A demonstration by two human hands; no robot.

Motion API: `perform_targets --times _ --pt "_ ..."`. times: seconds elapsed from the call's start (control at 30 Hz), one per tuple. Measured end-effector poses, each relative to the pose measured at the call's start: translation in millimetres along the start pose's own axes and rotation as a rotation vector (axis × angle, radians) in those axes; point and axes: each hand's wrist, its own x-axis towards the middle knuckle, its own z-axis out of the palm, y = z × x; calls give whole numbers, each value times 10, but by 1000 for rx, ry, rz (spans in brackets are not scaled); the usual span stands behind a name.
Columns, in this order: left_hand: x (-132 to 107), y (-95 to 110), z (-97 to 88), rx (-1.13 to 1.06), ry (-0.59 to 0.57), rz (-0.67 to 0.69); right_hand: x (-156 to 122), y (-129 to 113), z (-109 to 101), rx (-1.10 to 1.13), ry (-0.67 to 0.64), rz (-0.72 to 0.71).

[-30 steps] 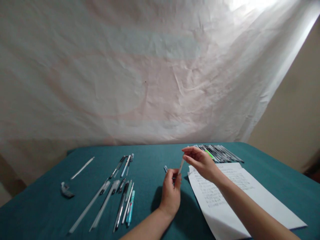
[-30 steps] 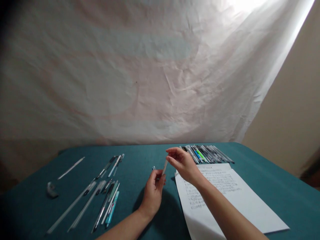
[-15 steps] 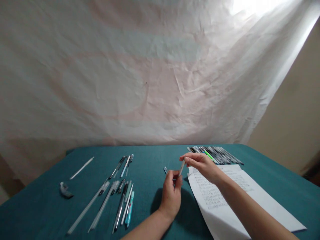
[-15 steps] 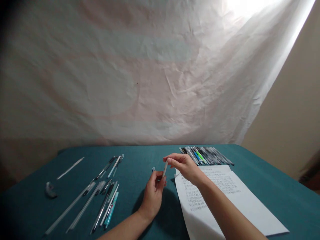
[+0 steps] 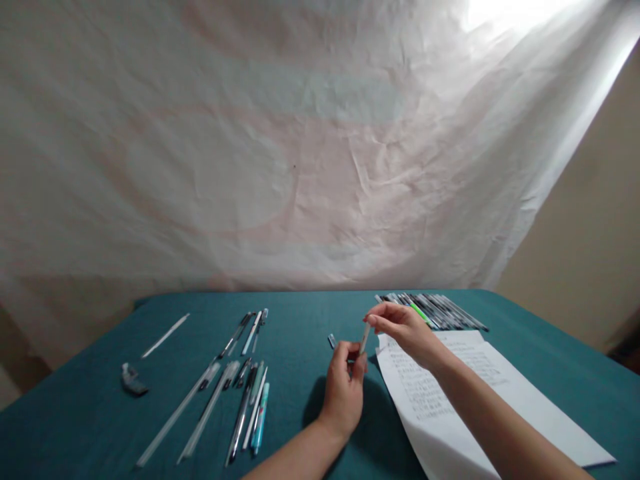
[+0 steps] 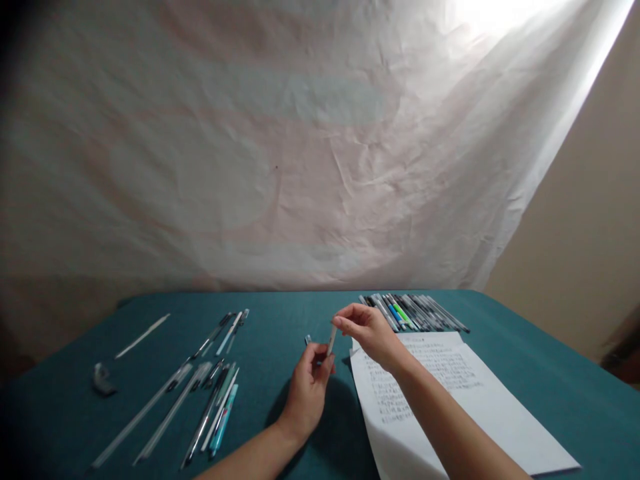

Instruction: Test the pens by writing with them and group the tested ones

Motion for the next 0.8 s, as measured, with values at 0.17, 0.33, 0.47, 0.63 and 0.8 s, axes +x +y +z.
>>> perform_targets --times 0.17,0.33,0.47,0.63,0.8 --pt "4 23 -3 -19 -13 -9 -15 -25 2 54 -106 29" --pt "-1 26 0 -34 -21 2 -4 -6 20 33 -23 28" --pt "-6 44 2 -53 -33 -10 -6 29 35 111 -39 61" --pt "-6 31 13 -56 -45 -28 8 84 45 147 -78 62" --pt "-8 10 29 -75 -50 -14 15 111 68 127 32 71"
